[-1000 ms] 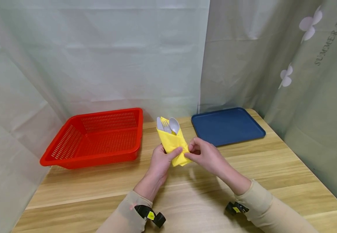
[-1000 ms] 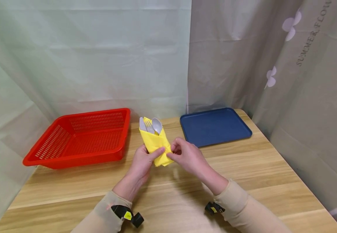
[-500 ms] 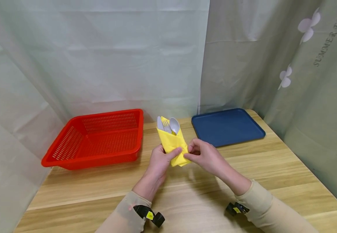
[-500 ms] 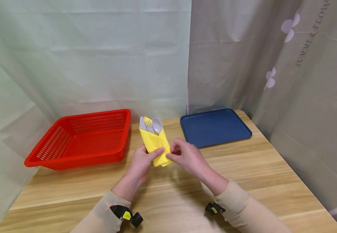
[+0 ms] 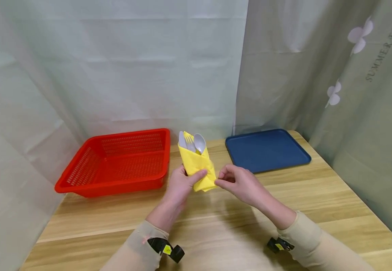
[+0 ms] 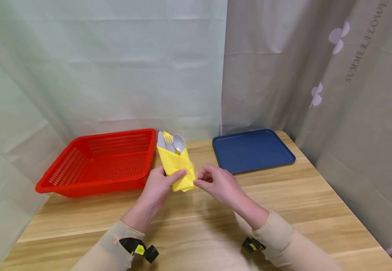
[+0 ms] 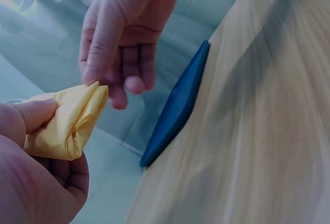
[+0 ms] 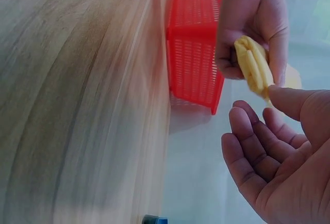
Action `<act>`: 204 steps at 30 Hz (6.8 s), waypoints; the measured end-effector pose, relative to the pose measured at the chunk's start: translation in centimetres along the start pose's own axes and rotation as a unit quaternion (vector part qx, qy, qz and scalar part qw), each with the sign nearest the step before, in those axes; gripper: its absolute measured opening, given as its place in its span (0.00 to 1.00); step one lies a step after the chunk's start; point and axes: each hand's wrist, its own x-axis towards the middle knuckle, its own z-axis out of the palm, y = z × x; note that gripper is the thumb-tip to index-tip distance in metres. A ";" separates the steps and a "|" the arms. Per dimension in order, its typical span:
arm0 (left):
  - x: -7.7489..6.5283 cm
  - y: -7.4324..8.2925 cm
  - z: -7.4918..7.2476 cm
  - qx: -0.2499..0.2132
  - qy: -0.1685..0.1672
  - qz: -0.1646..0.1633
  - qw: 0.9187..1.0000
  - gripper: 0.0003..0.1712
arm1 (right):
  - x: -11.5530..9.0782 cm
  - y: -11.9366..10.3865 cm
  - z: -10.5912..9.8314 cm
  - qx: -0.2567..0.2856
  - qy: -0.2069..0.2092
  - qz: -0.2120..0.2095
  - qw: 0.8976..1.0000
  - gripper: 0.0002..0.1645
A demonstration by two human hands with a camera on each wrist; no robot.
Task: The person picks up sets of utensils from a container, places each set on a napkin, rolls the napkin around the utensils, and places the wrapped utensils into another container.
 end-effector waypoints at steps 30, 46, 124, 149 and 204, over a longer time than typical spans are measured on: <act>-3.0 7.1 -7.5 0.099 0.024 0.028 0.994 0.27 | 2.4 -1.9 4.0 -0.242 0.020 -0.233 0.942 0.24; -2.1 9.8 -12.2 0.198 0.062 -0.032 0.978 0.37 | 4.6 -3.4 6.9 -0.295 -0.058 -0.341 0.891 0.48; 5.2 5.0 -15.1 0.303 0.036 -0.291 0.907 0.42 | 3.9 -5.5 9.4 -0.244 -0.121 -0.330 0.904 0.45; 6.0 5.3 -14.7 0.342 0.045 -0.313 0.885 0.40 | 3.9 -5.5 9.4 -0.247 -0.122 -0.328 0.904 0.46; 4.1 7.1 -15.6 0.488 0.001 -0.260 0.833 0.27 | 3.7 -5.7 9.1 -0.239 -0.132 -0.310 0.911 0.48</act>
